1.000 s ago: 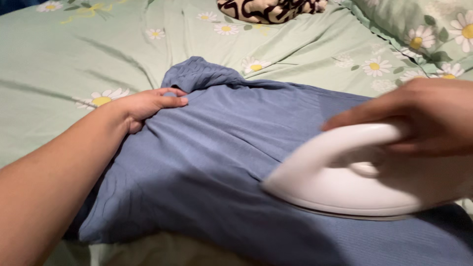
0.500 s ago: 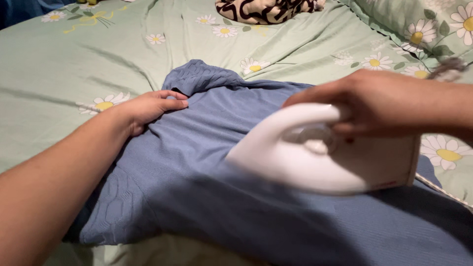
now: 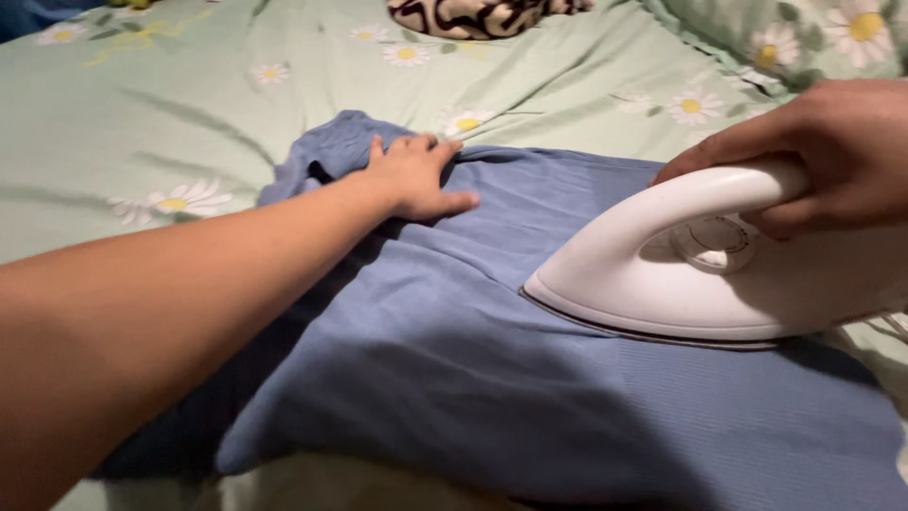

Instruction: The person irons a blue garment laid on a bed using a white electric iron. They repeatedly move the iron over the fabric while holding it taut with the other hand, focusing on the upper portion of the garment.

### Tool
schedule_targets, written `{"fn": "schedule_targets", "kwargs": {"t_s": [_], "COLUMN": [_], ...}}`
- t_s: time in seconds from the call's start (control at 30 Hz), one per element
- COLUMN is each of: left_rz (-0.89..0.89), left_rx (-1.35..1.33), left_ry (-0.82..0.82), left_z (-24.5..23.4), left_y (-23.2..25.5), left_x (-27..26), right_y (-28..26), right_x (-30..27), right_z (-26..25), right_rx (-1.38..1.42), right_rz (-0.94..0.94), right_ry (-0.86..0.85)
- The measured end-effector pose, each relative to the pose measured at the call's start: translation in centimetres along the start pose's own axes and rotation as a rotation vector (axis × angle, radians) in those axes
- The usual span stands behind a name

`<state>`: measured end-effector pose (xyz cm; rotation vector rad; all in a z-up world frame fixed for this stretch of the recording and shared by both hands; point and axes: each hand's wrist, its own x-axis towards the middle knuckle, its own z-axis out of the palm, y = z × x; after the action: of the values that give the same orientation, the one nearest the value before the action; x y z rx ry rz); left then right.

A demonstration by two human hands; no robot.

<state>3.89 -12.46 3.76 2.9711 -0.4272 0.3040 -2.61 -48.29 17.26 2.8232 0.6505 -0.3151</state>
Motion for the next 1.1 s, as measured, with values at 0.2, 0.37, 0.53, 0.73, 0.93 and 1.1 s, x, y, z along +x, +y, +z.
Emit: {"fn": "schedule_targets", "kwargs": {"t_s": [0.2,0.37,0.53,0.73,0.93,1.1], "left_rz": [0.203,0.137,-0.15,-0.449,-0.767,-0.692], "left_rx": [0.14,0.081,-0.148,-0.162,0.02,-0.261], "left_ry": [0.064,0.322,0.28,0.185,0.04,-0.019], "left_z": [1.5,-0.8,-1.2,-4.1,-4.3,-5.1], "left_y": [-1.0,-3.4,-2.6,-3.2,-4.2,-7.2], "left_x": [3.5,7.1,5.2,-7.2,-13.0,-11.7], "right_y": [1.8,-0.1,-2.7,-1.3,-5.1,-8.1], "right_x": [-1.3,-1.5,-0.3,0.2,1.3,3.1], "right_z": [0.2,0.4,-0.4,-0.3,-0.1,-1.6], "right_rx": [0.076,0.134,0.077,0.161,0.181,0.107], "right_rz": [-0.178,-0.071,0.178,-0.144,-0.291,-0.039], "right_ry": [-0.01,-0.029,-0.008,0.114,0.106,0.169]}}
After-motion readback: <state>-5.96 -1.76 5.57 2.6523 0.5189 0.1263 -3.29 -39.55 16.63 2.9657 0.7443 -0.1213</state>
